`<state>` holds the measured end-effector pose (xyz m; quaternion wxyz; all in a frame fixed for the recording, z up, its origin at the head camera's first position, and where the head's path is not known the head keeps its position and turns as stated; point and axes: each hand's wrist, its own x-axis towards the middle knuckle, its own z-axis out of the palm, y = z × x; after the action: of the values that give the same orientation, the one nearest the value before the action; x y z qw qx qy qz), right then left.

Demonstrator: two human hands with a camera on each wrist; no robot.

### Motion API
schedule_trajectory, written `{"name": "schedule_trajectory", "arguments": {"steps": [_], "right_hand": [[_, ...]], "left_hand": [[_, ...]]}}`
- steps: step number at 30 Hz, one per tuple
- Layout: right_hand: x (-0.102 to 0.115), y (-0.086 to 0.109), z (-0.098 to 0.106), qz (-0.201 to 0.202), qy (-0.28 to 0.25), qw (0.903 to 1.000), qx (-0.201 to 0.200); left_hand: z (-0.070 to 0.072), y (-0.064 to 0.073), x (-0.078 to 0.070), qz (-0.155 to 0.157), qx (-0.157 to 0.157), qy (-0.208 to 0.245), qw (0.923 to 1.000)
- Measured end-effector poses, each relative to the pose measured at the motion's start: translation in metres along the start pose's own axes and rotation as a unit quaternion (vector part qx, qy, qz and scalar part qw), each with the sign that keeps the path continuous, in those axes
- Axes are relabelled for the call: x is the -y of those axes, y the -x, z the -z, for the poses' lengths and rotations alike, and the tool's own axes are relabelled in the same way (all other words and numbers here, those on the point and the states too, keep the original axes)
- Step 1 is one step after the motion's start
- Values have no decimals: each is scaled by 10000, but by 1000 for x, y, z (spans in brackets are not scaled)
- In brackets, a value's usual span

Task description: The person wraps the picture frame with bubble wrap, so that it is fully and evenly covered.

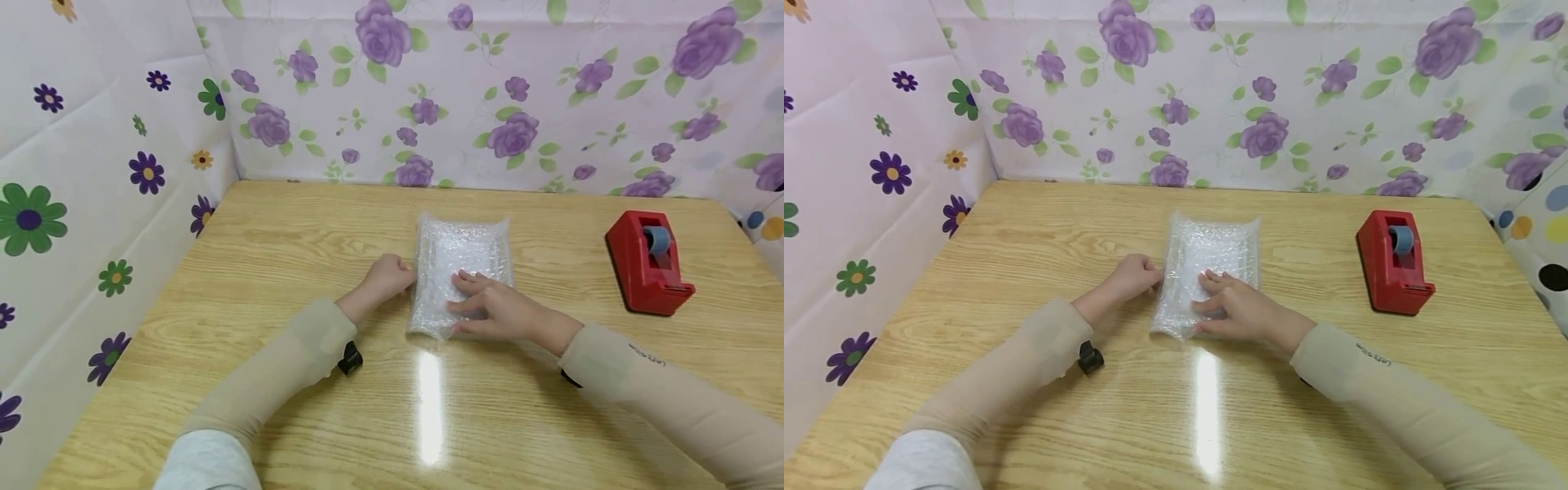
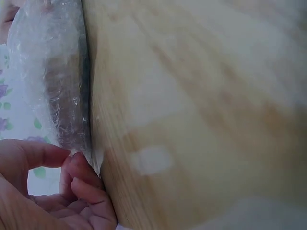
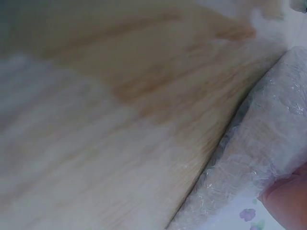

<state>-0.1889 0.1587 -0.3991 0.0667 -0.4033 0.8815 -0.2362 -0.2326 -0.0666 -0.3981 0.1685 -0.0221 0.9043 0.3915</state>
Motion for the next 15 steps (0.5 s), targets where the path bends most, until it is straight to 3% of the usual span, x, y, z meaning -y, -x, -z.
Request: {"name": "schedule_trajectory", "arguments": {"steps": [5, 11, 15], "right_hand": [[-1, 2, 1, -112, -125, 9998, 90], [-5, 3, 2, 47, -147, 9994, 300], [-9, 7, 6, 171, -179, 9992, 302]], "left_hand": [[1, -2, 0, -122, 75, -190, 9997], [11, 2, 10, -190, -213, -637, 9976], [15, 4, 12, -571, -322, -816, 9945]]}}
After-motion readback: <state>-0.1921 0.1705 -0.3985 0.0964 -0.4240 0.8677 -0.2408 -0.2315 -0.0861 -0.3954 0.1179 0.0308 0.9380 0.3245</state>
